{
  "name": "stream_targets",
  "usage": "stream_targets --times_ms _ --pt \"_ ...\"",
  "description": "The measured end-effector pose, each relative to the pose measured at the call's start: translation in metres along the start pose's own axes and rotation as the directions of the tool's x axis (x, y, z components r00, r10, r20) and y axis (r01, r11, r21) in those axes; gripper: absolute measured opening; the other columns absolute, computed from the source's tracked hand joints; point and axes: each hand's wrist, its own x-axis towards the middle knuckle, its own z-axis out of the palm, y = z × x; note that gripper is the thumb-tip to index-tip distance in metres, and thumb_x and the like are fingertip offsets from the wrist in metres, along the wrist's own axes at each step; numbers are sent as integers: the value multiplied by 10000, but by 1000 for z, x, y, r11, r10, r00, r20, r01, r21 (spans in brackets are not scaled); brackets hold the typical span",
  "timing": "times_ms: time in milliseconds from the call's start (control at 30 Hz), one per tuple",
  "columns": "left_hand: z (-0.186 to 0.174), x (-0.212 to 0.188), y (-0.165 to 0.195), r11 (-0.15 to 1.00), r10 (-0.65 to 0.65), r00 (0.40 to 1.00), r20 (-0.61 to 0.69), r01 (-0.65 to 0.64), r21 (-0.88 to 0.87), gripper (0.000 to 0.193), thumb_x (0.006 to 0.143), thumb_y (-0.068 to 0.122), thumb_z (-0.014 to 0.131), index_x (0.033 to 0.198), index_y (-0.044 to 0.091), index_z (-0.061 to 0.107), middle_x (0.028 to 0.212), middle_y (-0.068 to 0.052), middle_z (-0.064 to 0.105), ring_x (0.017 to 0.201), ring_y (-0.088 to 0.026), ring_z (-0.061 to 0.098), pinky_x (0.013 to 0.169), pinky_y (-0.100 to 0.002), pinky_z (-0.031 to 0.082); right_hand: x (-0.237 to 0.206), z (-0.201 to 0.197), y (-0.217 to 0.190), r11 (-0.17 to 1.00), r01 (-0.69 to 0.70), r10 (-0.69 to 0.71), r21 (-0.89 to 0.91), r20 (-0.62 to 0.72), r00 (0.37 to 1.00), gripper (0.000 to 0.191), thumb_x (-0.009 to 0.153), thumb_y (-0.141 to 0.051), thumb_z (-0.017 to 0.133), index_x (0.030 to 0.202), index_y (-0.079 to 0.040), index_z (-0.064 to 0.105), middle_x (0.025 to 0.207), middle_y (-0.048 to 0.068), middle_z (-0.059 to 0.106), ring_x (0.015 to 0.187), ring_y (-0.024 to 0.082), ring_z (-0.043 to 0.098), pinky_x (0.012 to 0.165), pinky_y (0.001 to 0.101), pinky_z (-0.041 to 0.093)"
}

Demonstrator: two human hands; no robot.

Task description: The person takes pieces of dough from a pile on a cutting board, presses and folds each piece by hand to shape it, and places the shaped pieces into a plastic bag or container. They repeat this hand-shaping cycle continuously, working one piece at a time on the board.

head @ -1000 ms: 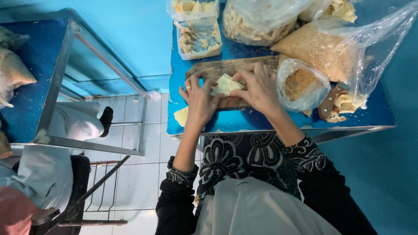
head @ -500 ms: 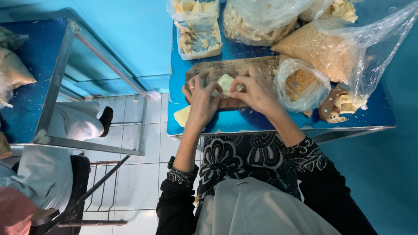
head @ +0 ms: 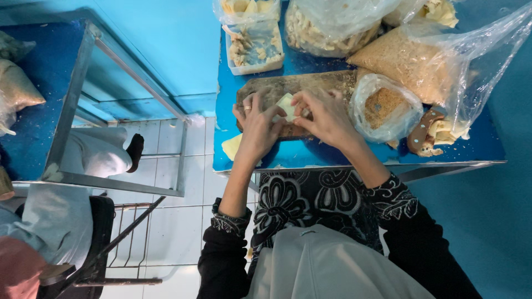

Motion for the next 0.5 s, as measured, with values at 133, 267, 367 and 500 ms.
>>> stream_targets --times_ms 133,267,367,500 --pt "-3 -5 4 989 138 989 -50 -134 63 194 790 117 763 971 155 703 1359 -124 544 1351 -349 452 1149 -738 155 -5 -3 -3 998 66 -66 -4 -21 998 373 866 -164 775 1193 -153 597 915 -47 709 1055 209 667 1053 508 321" --pt "-5 -15 11 973 224 964 -145 -212 92 151 821 108 751 932 141 653 1191 -53 616 1212 -290 559 1154 -716 188 -17 -1 -2 981 186 -191 -61 -91 977 377 876 -149 781 1205 -153 597 948 -38 709 1028 196 686 1091 497 323" --pt "-5 -20 14 967 248 959 -134 -236 100 150 832 88 740 945 125 648 1088 -23 625 1143 -266 596 1150 -706 221 -24 3 2 974 214 -220 -72 -97 971 389 874 -138 793 1215 -152 604 950 -26 708 1003 193 686 1129 491 328" --pt "-5 -20 16 965 256 957 -135 -246 91 148 838 102 745 944 119 643 1034 -20 625 1120 -269 600 1144 -702 240 -29 6 7 978 202 -207 -48 -143 968 359 908 -139 792 1218 -160 614 976 -24 720 987 177 711 1148 479 338"
